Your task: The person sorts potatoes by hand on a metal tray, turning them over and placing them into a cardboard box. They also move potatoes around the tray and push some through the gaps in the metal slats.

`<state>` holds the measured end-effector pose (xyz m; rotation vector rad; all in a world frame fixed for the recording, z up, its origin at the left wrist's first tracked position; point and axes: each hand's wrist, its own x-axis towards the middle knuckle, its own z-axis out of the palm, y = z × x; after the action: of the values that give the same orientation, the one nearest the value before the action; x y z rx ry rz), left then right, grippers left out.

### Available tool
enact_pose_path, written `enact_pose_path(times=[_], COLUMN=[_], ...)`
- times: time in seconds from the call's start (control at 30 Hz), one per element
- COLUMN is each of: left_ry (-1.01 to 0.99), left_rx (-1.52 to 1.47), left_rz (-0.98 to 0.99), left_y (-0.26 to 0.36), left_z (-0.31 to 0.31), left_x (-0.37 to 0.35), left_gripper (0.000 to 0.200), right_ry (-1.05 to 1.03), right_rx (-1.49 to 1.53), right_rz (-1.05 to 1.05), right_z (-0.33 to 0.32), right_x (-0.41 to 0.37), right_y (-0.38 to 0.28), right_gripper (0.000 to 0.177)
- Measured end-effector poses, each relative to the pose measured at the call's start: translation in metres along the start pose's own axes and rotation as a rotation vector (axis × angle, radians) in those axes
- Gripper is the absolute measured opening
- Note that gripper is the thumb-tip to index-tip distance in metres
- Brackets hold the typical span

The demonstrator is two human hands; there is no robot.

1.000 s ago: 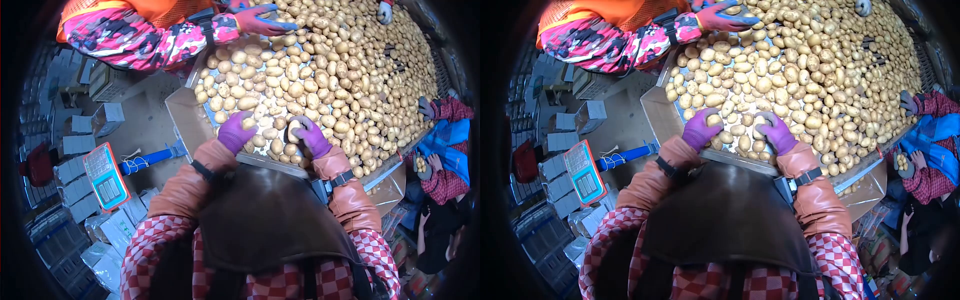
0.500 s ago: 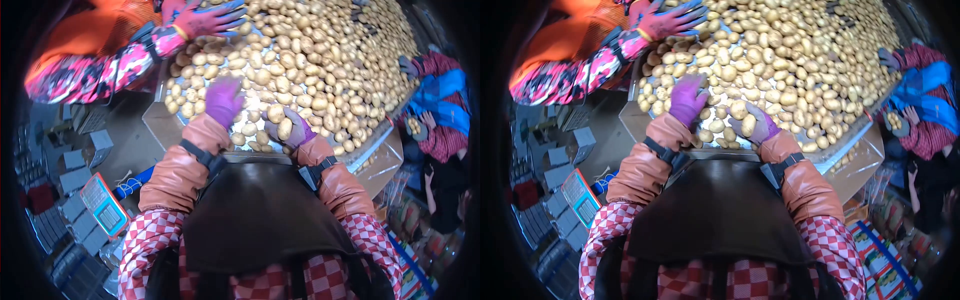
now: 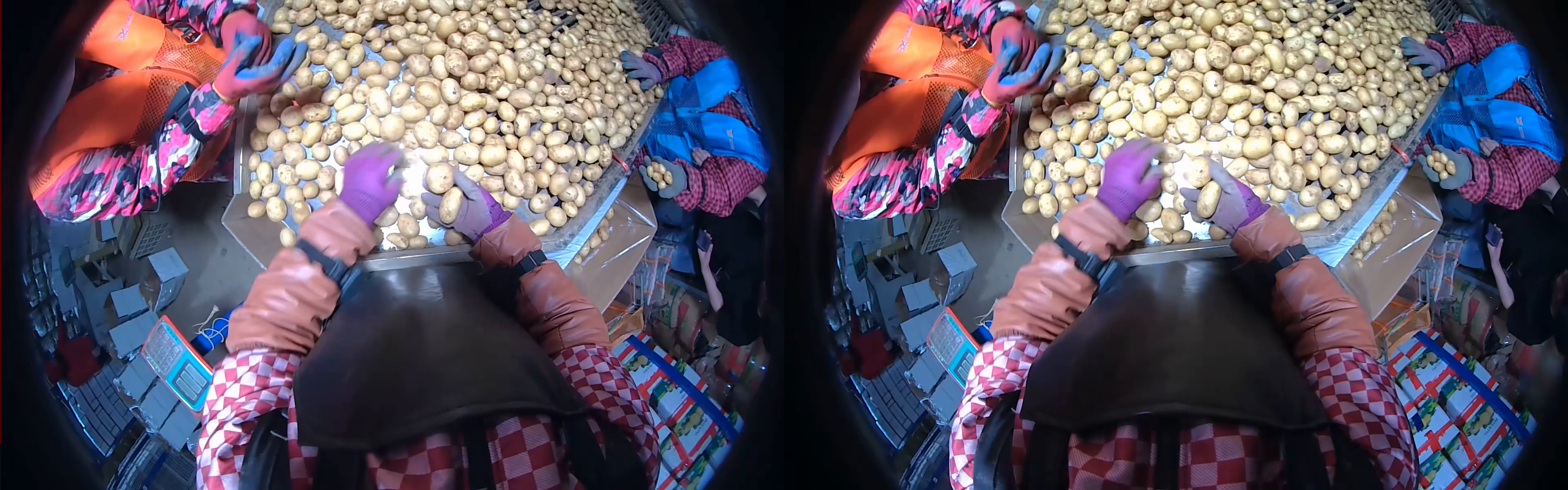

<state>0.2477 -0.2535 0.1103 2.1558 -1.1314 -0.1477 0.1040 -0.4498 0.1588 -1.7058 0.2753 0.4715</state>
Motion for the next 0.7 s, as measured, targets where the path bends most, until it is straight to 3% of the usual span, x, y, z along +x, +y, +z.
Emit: enact_pose_path(times=[0.07, 0.1, 0.17, 0.2, 0.3, 0.33, 0.4, 0.53, 0.63, 0.7], left_ry=[-0.038, -0.095, -0.252, -0.154, -0.114, -0.095, -0.057, 0.026, 0.184, 0.066], left_rx=[0.346, 0.472, 0.457, 0.420, 0.584, 0.581, 0.567, 0.447, 0.357, 0.216], left_rz=[0.090, 0.089, -0.261, -0.211, -0.277, -0.340, -0.463, -0.565, -0.402, -0.178], left_y=[-0.010, -0.019, -0.039, -0.055, -0.062, -0.057, -0.044, -0.022, 0.002, 0.013], left_z=[0.020, 0.020, -0.005, -0.011, -0.026, -0.024, -0.015, 0.005, 0.005, 0.003], left_x=[0.010, 0.011, 0.004, -0.016, -0.058, -0.067, -0.086, -0.099, -0.079, -0.067], left_gripper=[0.053, 0.057, 0.061, 0.063, 0.058, 0.057, 0.056, 0.050, 0.049, 0.050], right_ry=[0.035, 0.006, 0.072, 0.031, 0.058, 0.044, 0.059, 0.116, 0.001, -0.075], right_rx=[0.420, 0.138, -0.449, -0.381, -0.134, 0.179, 0.501, 0.453, 0.269, 0.225], right_rz=[0.011, -0.122, -0.401, -0.438, -0.291, -0.049, 0.166, 0.123, 0.178, 0.132], right_z=[0.003, -0.003, -0.014, -0.018, -0.014, -0.014, -0.013, -0.010, -0.004, 0.002], right_x=[-0.003, -0.001, 0.001, -0.002, -0.011, -0.011, -0.009, 0.002, 0.001, 0.007], right_y=[0.013, 0.025, 0.047, 0.051, 0.039, 0.038, 0.039, 0.031, -0.008, -0.021], right_gripper=[0.047, 0.044, 0.037, 0.035, 0.038, 0.040, 0.046, 0.056, 0.055, 0.052])
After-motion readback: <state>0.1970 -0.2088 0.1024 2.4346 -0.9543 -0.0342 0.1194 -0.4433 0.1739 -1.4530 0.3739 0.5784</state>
